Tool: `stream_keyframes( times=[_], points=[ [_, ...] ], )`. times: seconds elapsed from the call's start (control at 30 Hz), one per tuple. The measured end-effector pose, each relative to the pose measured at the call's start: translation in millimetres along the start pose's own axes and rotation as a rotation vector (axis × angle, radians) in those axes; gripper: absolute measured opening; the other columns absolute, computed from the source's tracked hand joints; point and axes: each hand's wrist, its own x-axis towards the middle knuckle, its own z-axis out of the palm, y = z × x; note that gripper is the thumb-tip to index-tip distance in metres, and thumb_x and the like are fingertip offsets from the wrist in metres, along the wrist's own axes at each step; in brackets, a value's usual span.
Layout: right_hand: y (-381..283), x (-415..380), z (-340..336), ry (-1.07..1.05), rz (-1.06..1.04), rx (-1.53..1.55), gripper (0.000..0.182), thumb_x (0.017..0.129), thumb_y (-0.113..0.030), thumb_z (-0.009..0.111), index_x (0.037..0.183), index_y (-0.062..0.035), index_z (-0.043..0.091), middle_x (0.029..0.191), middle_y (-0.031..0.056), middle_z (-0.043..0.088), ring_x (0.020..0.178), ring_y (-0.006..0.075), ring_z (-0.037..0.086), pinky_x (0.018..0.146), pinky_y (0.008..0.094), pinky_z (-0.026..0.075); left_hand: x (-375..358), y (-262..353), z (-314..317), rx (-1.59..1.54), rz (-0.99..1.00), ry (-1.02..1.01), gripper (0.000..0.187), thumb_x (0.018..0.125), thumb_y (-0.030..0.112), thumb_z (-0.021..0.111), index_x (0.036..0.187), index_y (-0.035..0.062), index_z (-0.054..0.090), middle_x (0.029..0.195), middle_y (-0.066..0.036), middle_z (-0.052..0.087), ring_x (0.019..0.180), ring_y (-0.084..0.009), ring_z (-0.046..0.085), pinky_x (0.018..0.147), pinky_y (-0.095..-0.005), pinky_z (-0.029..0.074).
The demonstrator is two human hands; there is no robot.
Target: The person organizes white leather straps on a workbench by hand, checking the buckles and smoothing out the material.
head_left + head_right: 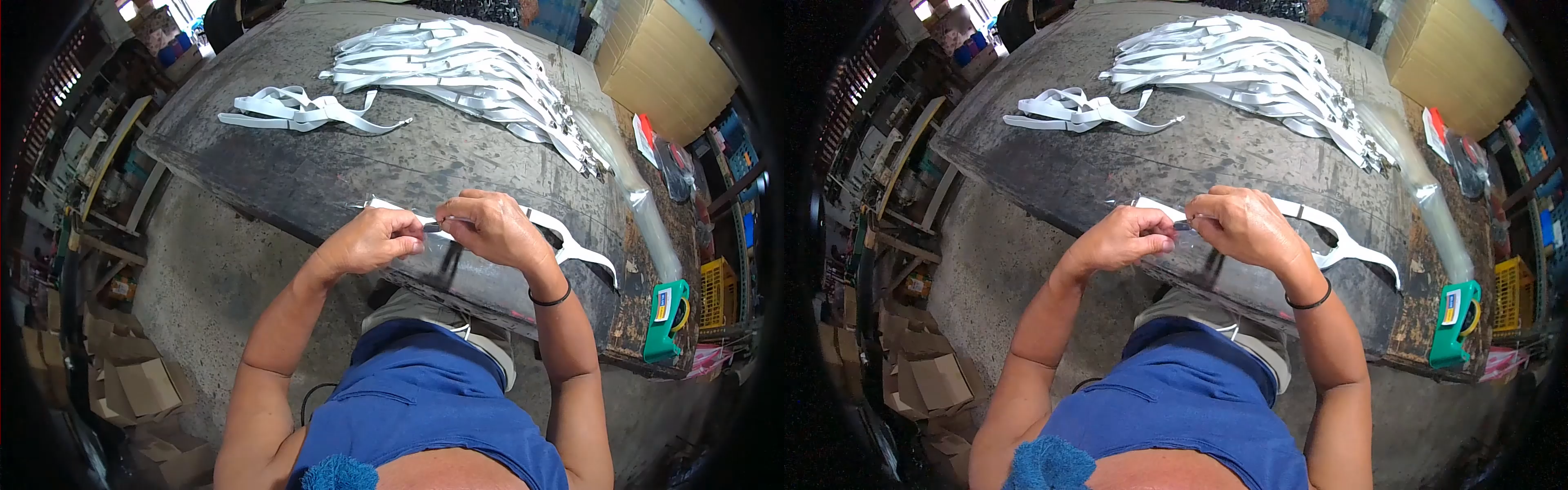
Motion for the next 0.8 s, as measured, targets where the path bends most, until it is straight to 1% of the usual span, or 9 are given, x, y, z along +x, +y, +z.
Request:
stream_keyframes(
  times=[0.03,0.1,0.4,0.47,0.53,0.57,0.63,0.73,0.8],
  points=[
    [0.5,-0.2,-0.1,0.003,0.011,0.006,0.013,0.086,-0.012,0.068,0.097,-0.0074,0.071,0.086,0.0113,0.068,0.076,0.0313,0.067,0.067,0.0394,0.052,0.6,-3.7,0.7,-0.021,0.033,-0.007,0.017,0.092,0.016,0.068,0.101,0.0018,0.068,0.080,0.001,0.067,0.069,-0.0049,0.058,0.056,-0.0231,0.049],
    [0.6,0.2,-0.8,-0.011,0.013,0.021,0.013,0.086,-0.013,0.068,0.097,-0.0073,0.071,0.086,0.0116,0.068,0.076,0.0314,0.067,0.067,0.0396,0.052,0.7,-5.1,0.8,-0.041,0.064,-0.014,0.018,0.092,0.016,0.068,0.103,0.0022,0.067,0.080,0.001,0.066,0.069,-0.0047,0.058,0.056,-0.0228,0.048],
    [3.6,0.4,-0.3,-0.031,0.002,0.035,0.016,0.084,-0.013,0.070,0.099,-0.0056,0.071,0.089,0.0127,0.069,0.079,0.0335,0.067,0.070,0.0398,0.053,-2.6,7.5,1.2,-0.087,-0.021,-0.093,0.025,0.095,0.022,0.067,0.111,0.0028,0.067,0.081,0.000,0.067,0.072,-0.0056,0.060,0.056,-0.0229,0.048],
    [3.6,-0.3,0.4,-0.035,-0.008,0.041,0.018,0.084,-0.013,0.070,0.100,-0.0055,0.070,0.090,0.0126,0.069,0.079,0.0341,0.067,0.070,0.0398,0.054,4.0,-8.5,6.4,-0.168,0.063,-0.065,0.028,0.096,0.023,0.065,0.115,0.0024,0.067,0.082,-0.001,0.068,0.072,-0.0063,0.062,0.056,-0.0227,0.049],
    [4.5,-1.6,3.0,0.009,-0.039,0.077,0.026,0.084,-0.011,0.070,0.110,-0.0066,0.065,0.088,0.0144,0.068,0.079,0.0349,0.066,0.069,0.0412,0.052,8.7,-13.7,8.6,-0.186,0.064,-0.047,0.028,0.096,0.023,0.064,0.115,0.0024,0.067,0.084,-0.001,0.069,0.073,-0.0065,0.063,0.056,-0.0227,0.049],
    [2.6,-1.5,0.8,0.009,-0.039,0.077,0.026,0.084,-0.011,0.070,0.110,-0.0066,0.065,0.088,0.0144,0.068,0.079,0.0349,0.066,0.069,0.0412,0.052,10.1,-14.3,8.6,-0.203,0.064,-0.030,0.028,0.097,0.023,0.063,0.116,0.0023,0.067,0.086,-0.002,0.070,0.074,-0.0068,0.064,0.056,-0.0228,0.050],
    [-3.0,-1.5,-5.9,-0.075,0.043,0.167,0.035,0.083,-0.008,0.067,0.116,-0.0052,0.054,0.083,0.0173,0.065,0.083,0.0397,0.066,0.070,0.0469,0.050,8.9,-9.5,6.8,-0.200,0.018,-0.026,0.028,0.097,0.022,0.062,0.115,0.0022,0.067,0.088,-0.002,0.070,0.075,-0.0071,0.064,0.056,-0.0229,0.050],
    [1.3,-3.9,-10.9,-0.171,0.034,0.198,0.039,0.083,-0.005,0.067,0.117,-0.0055,0.048,0.086,0.0182,0.066,0.085,0.0402,0.066,0.071,0.0467,0.050,6.7,-4.4,4.1,-0.189,-0.041,-0.030,0.027,0.098,0.021,0.060,0.115,0.0022,0.067,0.090,-0.003,0.072,0.076,-0.0077,0.065,0.057,-0.0231,0.051],
    [2.8,-3.1,-13.8,-0.206,0.031,0.191,0.038,0.083,-0.004,0.067,0.116,-0.0052,0.049,0.088,0.0186,0.066,0.086,0.0405,0.066,0.071,0.0471,0.050,6.4,-3.2,3.2,-0.182,-0.051,-0.039,0.026,0.098,0.021,0.060,0.116,0.0024,0.067,0.091,-0.003,0.072,0.077,-0.0080,0.065,0.057,-0.0231,0.051]
  ],
)
